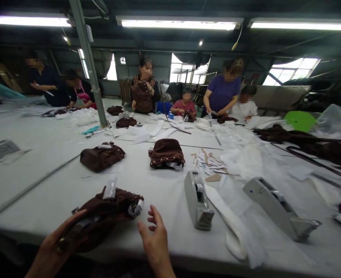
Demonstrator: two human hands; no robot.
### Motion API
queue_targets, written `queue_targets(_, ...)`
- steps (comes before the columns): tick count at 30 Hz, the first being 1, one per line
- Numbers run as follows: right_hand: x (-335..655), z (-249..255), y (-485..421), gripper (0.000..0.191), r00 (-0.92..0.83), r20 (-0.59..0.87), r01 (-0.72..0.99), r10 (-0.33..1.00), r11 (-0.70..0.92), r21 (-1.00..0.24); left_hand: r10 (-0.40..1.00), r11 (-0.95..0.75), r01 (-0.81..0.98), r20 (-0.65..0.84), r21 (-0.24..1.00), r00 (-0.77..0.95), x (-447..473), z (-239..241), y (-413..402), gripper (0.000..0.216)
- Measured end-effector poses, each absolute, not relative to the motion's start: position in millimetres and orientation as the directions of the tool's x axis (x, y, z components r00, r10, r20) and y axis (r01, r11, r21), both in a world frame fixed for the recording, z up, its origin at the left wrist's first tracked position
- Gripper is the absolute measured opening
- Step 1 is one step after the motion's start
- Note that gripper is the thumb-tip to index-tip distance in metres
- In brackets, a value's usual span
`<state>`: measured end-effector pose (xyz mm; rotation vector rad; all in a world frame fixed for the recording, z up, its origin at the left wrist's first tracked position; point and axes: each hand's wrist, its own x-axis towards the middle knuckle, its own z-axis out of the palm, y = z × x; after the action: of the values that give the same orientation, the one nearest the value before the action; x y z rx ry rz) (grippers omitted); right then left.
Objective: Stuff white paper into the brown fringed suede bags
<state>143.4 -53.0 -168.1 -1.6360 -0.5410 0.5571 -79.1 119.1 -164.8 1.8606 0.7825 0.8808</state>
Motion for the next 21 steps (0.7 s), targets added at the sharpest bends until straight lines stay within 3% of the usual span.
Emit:
queue_targets(3, 157.7, -160.1, -47.7, 0.069, 0.729, 0.011, 0.126, 0.685, -0.118, -0.985, 0.804, -0.359, 0.115, 0.244, 0.926, 0.542, -83.9, -166.9, 119.2, 0.044)
queue_targets(7, 156.8, -157.4, -42.6, 0.054, 0.605, 0.124, 0.314, 0.786, -0.093, -0.945, 0.788, -0.375, 0.105, 0.257, 0.921, 0.560, -89.8, -173.0, 120.2, 0.041)
queue_targets(9, 152.5, -164.5, -38.9, 0.047, 0.581, 0.138, 0.355, 0.802, -0.098, -0.930, 0.747, -0.460, 0.093, 0.328, 0.883, 0.579, -90.9, -175.0, 120.0, 0.041)
queue_targets(12, 146.5, -180.9, -30.4, 0.044, 0.610, 0.149, 0.366, 0.778, -0.110, -0.924, 0.571, -0.680, 0.056, 0.480, 0.731, 0.666, -88.8, -177.9, 118.2, 0.045)
queue_targets(14, 143.6, -190.2, -24.3, 0.048, 0.650, 0.137, 0.354, 0.747, -0.138, -0.925, 0.463, -0.772, 0.037, 0.521, 0.635, 0.717, -86.6, -182.0, 116.5, 0.047)
queue_targets(17, 141.7, -196.2, -18.0, 0.046, 0.704, 0.058, 0.270, 0.707, -0.191, -0.944, 0.416, -0.825, 0.056, 0.538, 0.562, 0.733, -86.1, -192.1, 115.4, 0.051)
queue_targets(19, 143.5, -196.2, -17.6, 0.044, 0.712, -0.006, 0.153, 0.702, -0.163, -0.975, 0.404, -0.837, 0.056, 0.545, 0.544, 0.735, -88.2, -198.7, 116.4, 0.054)
queue_targets(21, 148.4, -195.7, -21.3, 0.054, 0.697, -0.075, -0.029, 0.714, -0.076, -0.997, 0.400, -0.838, 0.051, 0.549, 0.543, 0.734, -91.6, -203.1, 118.6, 0.057)
